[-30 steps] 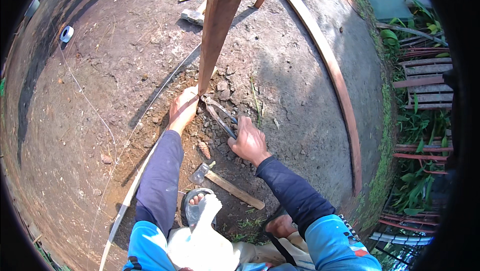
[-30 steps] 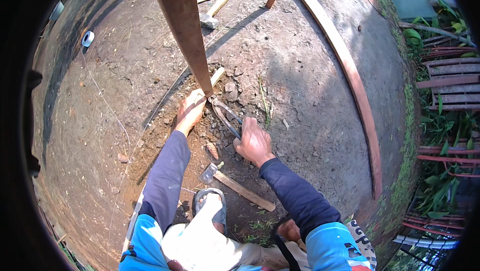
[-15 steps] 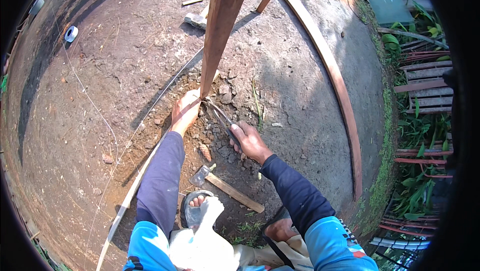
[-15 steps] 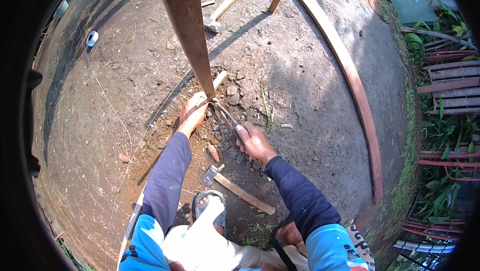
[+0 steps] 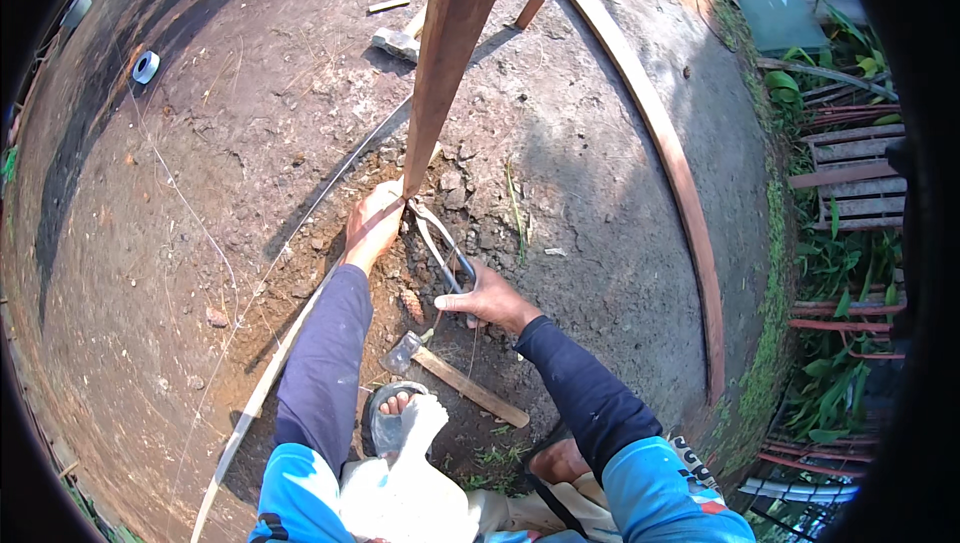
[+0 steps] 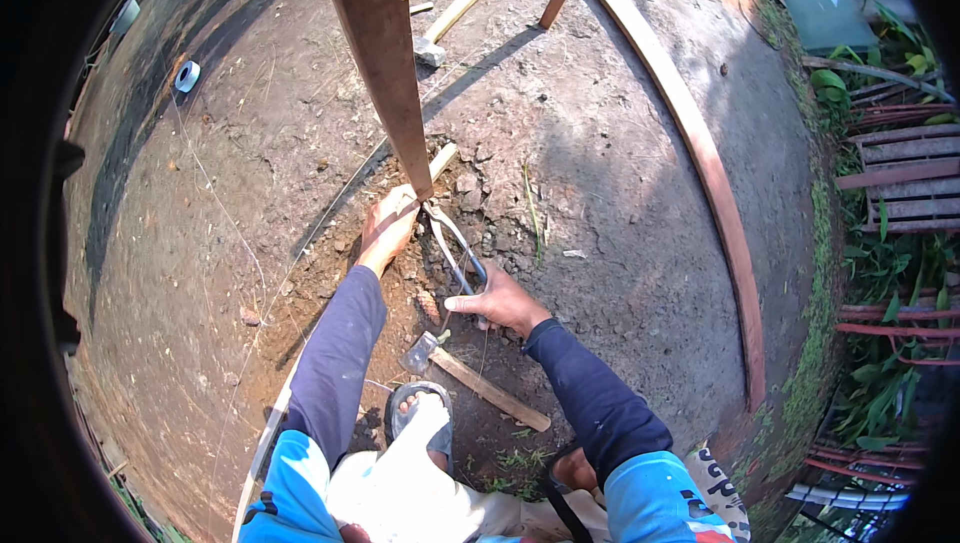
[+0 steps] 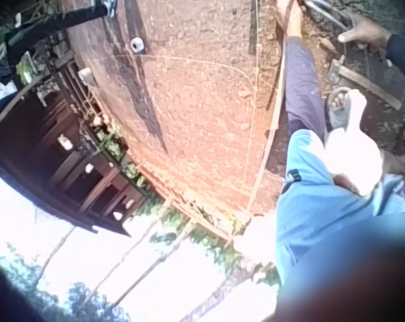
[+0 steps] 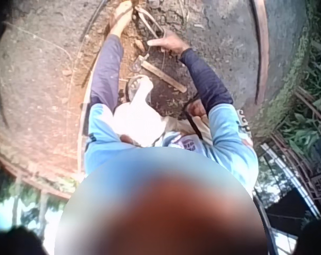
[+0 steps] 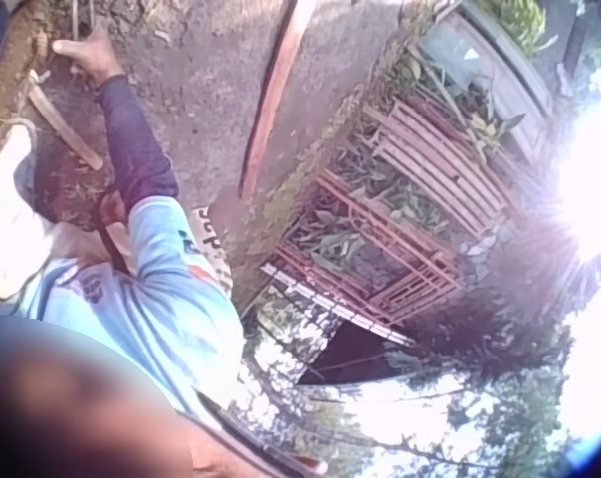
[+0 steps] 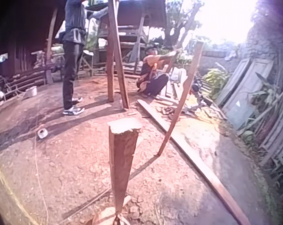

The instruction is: The person secures wooden planks to vertical posts using a hammer and nails, then ties string between the posts to form a frame. They adjust the string and planks to align them properly.

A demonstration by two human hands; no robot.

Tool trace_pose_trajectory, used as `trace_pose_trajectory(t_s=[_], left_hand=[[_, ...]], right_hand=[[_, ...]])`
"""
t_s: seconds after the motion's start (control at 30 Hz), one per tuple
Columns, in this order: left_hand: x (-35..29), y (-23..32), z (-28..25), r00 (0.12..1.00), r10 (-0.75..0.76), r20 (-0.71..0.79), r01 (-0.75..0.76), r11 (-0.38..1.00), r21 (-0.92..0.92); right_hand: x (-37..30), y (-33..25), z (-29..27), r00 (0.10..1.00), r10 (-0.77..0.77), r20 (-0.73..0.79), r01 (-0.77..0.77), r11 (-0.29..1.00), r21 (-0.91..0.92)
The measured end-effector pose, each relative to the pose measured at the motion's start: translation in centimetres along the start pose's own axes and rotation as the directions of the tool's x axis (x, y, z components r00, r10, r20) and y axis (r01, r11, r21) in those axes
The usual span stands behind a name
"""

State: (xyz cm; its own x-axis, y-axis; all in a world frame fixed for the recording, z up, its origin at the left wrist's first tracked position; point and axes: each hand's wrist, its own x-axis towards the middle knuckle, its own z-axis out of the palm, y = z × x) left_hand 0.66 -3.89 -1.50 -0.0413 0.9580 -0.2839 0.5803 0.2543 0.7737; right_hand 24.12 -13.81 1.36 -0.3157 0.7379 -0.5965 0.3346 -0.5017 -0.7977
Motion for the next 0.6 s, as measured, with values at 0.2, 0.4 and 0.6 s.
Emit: trace_pose_trajectory(t_s=[0.2,0.4,0.6], left_hand=[[-0.1,0.1,0.0,1.0,0.004,-0.002,-0.004,1.0,-0.011],[0.2,-0.2,0.0,1.0,-0.011,0.01,0.011,1.0,-0.024],[0.1,0.2,-0.5,0.999,0.004,0.042,-0.002,0.998,-0.056]], right_hand=[[-1.1,-0.5,-0.2,0.733,-0.641,-0.229,0.059,0.394,-0.917],[-0.8,-0.6,-1.1,0.854,-0.456,-0.251,0.13,0.654,-0.746],[0.1,-0.7,-1.7,0.989,0.147,0.034,-0.148,0.905,0.398]])
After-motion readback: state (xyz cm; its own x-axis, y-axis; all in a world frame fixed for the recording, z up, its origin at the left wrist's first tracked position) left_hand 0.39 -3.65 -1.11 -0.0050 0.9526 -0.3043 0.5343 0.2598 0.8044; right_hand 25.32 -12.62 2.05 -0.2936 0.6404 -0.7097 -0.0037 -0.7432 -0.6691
